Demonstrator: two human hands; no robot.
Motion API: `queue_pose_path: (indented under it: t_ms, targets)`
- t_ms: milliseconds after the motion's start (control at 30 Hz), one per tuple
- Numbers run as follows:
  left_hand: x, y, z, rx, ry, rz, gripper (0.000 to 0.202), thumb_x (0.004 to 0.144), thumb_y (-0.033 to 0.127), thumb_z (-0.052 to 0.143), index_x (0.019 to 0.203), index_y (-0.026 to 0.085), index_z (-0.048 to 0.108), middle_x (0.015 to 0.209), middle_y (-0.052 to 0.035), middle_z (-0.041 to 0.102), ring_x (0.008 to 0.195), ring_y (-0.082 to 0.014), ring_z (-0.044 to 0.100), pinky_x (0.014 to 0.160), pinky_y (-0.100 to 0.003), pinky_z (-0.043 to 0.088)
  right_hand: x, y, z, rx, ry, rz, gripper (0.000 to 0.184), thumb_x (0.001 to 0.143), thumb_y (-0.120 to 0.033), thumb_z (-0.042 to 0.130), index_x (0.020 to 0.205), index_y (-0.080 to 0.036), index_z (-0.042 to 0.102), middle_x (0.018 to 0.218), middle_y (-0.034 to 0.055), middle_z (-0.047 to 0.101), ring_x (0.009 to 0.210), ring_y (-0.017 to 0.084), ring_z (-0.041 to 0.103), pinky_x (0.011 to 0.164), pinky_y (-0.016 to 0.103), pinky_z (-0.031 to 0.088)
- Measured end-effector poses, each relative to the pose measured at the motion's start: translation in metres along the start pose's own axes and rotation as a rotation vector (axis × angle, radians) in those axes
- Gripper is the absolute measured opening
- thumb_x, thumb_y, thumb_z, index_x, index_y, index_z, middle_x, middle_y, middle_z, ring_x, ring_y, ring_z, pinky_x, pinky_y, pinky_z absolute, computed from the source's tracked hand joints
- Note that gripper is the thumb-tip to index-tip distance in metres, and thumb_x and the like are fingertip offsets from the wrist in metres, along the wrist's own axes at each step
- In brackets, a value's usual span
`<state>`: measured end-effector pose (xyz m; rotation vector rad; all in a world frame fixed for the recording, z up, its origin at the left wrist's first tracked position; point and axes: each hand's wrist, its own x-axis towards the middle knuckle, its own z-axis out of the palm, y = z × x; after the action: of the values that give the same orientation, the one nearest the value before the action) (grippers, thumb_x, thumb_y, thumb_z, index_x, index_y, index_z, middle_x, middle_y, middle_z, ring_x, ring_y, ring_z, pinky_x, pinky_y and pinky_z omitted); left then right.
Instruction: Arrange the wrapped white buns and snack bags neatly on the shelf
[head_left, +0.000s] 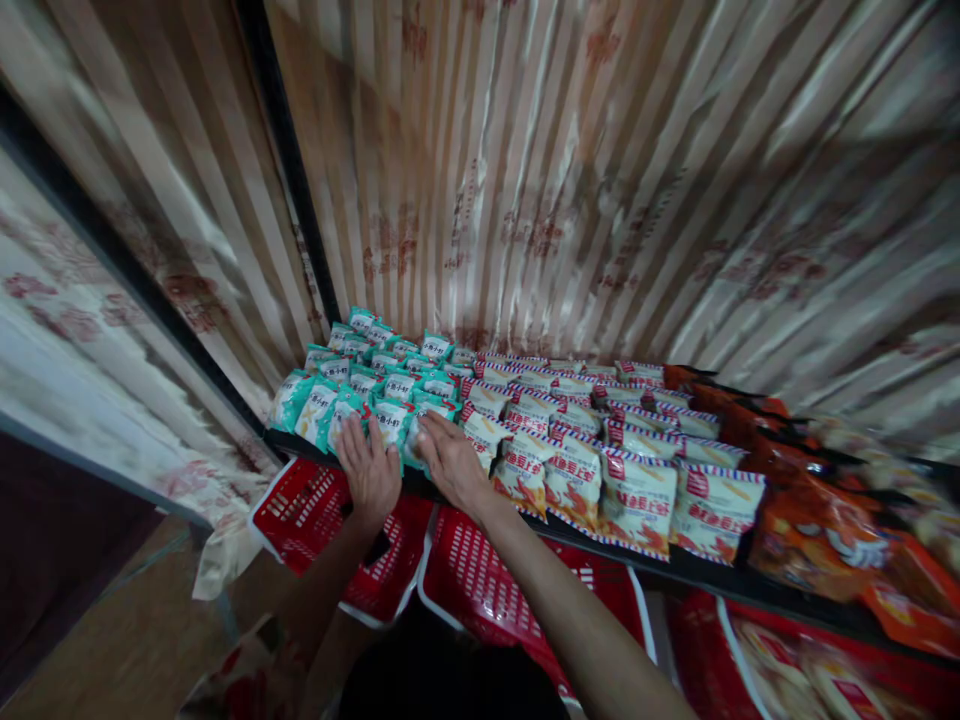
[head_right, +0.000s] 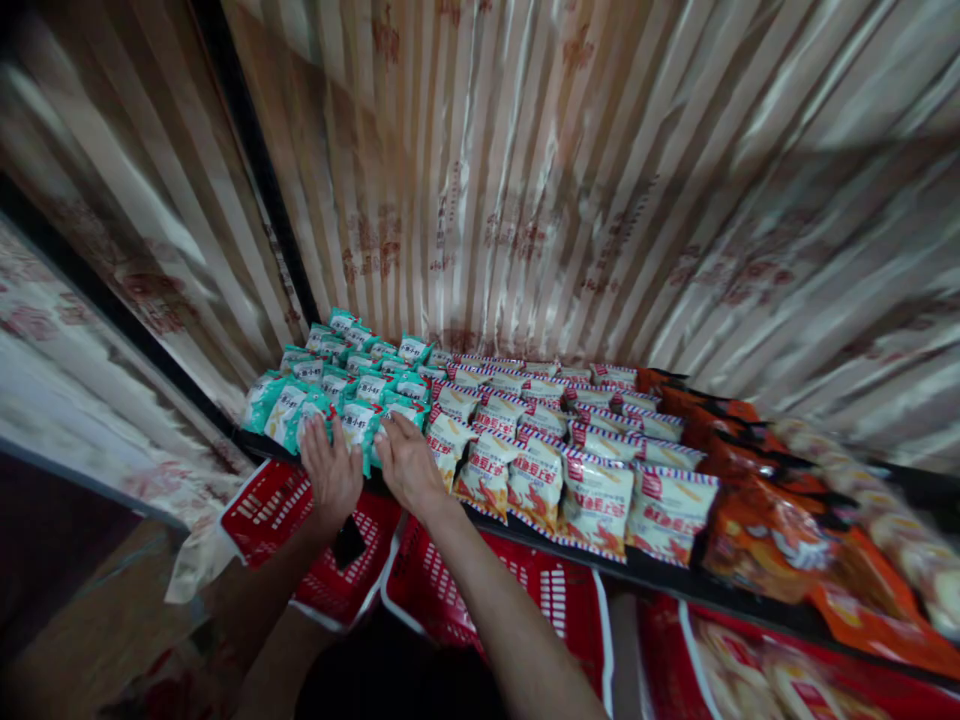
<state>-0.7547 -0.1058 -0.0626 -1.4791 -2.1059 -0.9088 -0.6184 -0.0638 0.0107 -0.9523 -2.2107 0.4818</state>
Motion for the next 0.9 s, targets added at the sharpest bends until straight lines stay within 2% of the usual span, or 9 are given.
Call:
queue_pose_path:
  t_ms: [167, 333, 600, 733, 900]
  targets:
    - [0.010, -0.010, 0.001, -0.020, -0.124, 0.001, 0.055, 0.092, 0.029, 0.037, 0.142, 0.008, 0.029, 0.150, -0.0209, 0.020, 0.141, -0.0310, 0.010, 0.110, -0.054, 0.020, -0.025, -0.021, -0.007, -0.013, -0.013, 0.037, 0.046, 0.095, -0.035, 0.031, 0.121, -0.009, 0.058, 0.127, 0.0183, 0.057, 0.125, 0.023, 0.047, 0.105, 0.040, 0.039]
    - [0.011, -0.013, 0.000, -0.005, -0.189, 0.019, 0.055, 0.091, 0.030, 0.038, 0.141, 0.010, 0.032, 0.151, -0.0188, 0.019, 0.141, -0.0311, 0.013, 0.111, -0.053, 0.018, -0.044, -0.038, -0.021, -0.036, 0.007, 0.079, 0.046, 0.095, -0.035, 0.030, 0.118, -0.009, 0.060, 0.124, 0.0184, 0.059, 0.124, 0.024, 0.048, 0.104, 0.040, 0.040]
    - [0.013, -0.018, -0.013, -0.066, -0.186, -0.006, 0.056, 0.089, 0.028, 0.039, 0.142, 0.013, 0.030, 0.152, -0.0174, 0.020, 0.141, -0.0295, 0.013, 0.110, -0.052, 0.020, -0.064, -0.049, -0.027, -0.081, 0.080, 0.114, 0.044, 0.095, -0.036, 0.031, 0.115, -0.013, 0.061, 0.121, 0.0172, 0.061, 0.116, 0.023, 0.056, 0.101, 0.041, 0.043]
    - [0.016, -0.032, -0.019, -0.115, -0.162, 0.013, 0.055, 0.089, 0.026, 0.040, 0.142, 0.012, 0.032, 0.151, -0.0187, 0.020, 0.141, -0.0298, 0.012, 0.109, -0.053, 0.022, -0.051, -0.055, -0.019, -0.113, 0.056, 0.106, 0.042, 0.095, -0.034, 0.031, 0.116, -0.012, 0.061, 0.121, 0.0172, 0.061, 0.115, 0.023, 0.056, 0.100, 0.040, 0.044]
    - [0.032, -0.065, -0.022, -0.137, -0.075, 0.024, 0.049, 0.091, 0.027, 0.038, 0.137, 0.012, 0.040, 0.150, -0.0196, 0.022, 0.141, -0.0304, 0.012, 0.108, -0.055, 0.023, 0.001, -0.063, 0.008, -0.103, 0.014, 0.046, 0.040, 0.095, -0.033, 0.032, 0.116, -0.014, 0.060, 0.118, 0.0145, 0.064, 0.111, 0.021, 0.059, 0.097, 0.037, 0.045]
